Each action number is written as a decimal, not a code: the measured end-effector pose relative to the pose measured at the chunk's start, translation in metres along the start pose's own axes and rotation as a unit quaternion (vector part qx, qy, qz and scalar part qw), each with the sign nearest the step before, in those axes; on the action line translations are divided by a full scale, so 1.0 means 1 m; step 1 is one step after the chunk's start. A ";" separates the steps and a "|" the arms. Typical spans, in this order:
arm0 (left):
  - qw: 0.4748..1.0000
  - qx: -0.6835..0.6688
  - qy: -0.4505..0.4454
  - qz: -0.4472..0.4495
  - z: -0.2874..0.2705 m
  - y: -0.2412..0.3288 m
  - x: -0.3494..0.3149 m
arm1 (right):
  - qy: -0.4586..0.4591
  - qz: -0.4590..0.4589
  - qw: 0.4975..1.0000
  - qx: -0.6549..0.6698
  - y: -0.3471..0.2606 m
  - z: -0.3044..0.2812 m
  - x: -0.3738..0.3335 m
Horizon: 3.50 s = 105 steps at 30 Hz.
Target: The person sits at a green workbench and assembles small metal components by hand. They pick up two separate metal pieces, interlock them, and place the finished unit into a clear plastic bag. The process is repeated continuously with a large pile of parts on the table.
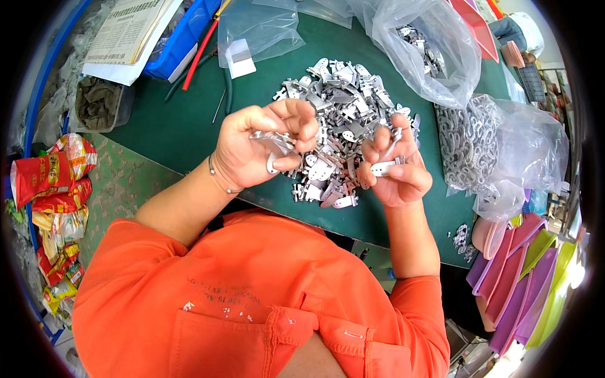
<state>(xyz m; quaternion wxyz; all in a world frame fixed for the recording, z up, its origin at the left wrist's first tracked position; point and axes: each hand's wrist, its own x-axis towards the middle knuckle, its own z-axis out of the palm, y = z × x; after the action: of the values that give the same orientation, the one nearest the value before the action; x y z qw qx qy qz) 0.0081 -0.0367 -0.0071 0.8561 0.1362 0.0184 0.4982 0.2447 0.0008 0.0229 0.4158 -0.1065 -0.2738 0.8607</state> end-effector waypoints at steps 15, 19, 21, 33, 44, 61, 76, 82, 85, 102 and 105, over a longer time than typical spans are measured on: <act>0.497 0.860 0.090 0.068 0.013 0.004 0.009 | 0.126 0.110 0.650 -0.741 0.013 0.016 -0.005; 0.478 0.873 0.053 0.079 0.006 0.009 0.006 | 0.134 -0.095 0.510 -0.844 0.007 0.004 -0.001; 0.474 0.876 0.043 0.082 0.003 0.010 0.005 | 0.059 -0.089 0.522 -0.847 0.005 0.005 -0.001; 0.542 0.824 0.136 0.095 -0.002 0.012 -0.001 | -0.097 -0.009 0.550 -0.830 -0.004 0.015 -0.001; 0.656 0.728 0.160 0.118 0.008 0.001 0.003 | -0.172 -0.096 0.493 -0.848 -0.012 -0.005 -0.005; 0.760 0.621 0.111 0.158 0.018 -0.019 0.002 | 0.001 -0.090 0.818 -0.569 0.003 -0.010 -0.011; 0.997 0.052 0.055 0.030 0.004 0.005 -0.002 | 0.022 0.017 0.998 -0.051 -0.014 -0.004 -0.007; 0.596 0.787 0.060 0.145 0.005 0.004 0.001 | -0.020 0.097 0.762 -0.640 0.002 0.005 -0.006; 0.532 0.840 0.058 0.092 0.002 -0.001 0.002 | -0.109 -0.025 0.548 -0.829 0.016 0.011 -0.003; 0.839 0.472 0.265 0.055 0.010 -0.004 0.004 | -0.131 0.018 0.528 -0.839 -0.001 0.012 -0.001; 0.791 0.563 0.217 0.101 -0.001 -0.008 0.000 | -0.198 -0.037 0.467 -0.861 0.005 0.012 0.001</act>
<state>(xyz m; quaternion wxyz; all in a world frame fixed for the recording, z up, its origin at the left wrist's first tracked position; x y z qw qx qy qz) 0.0146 -0.0395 -0.0105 0.5462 0.4838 0.4668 0.4997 0.2357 -0.0059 0.0300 0.0806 -0.2275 -0.9551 0.1717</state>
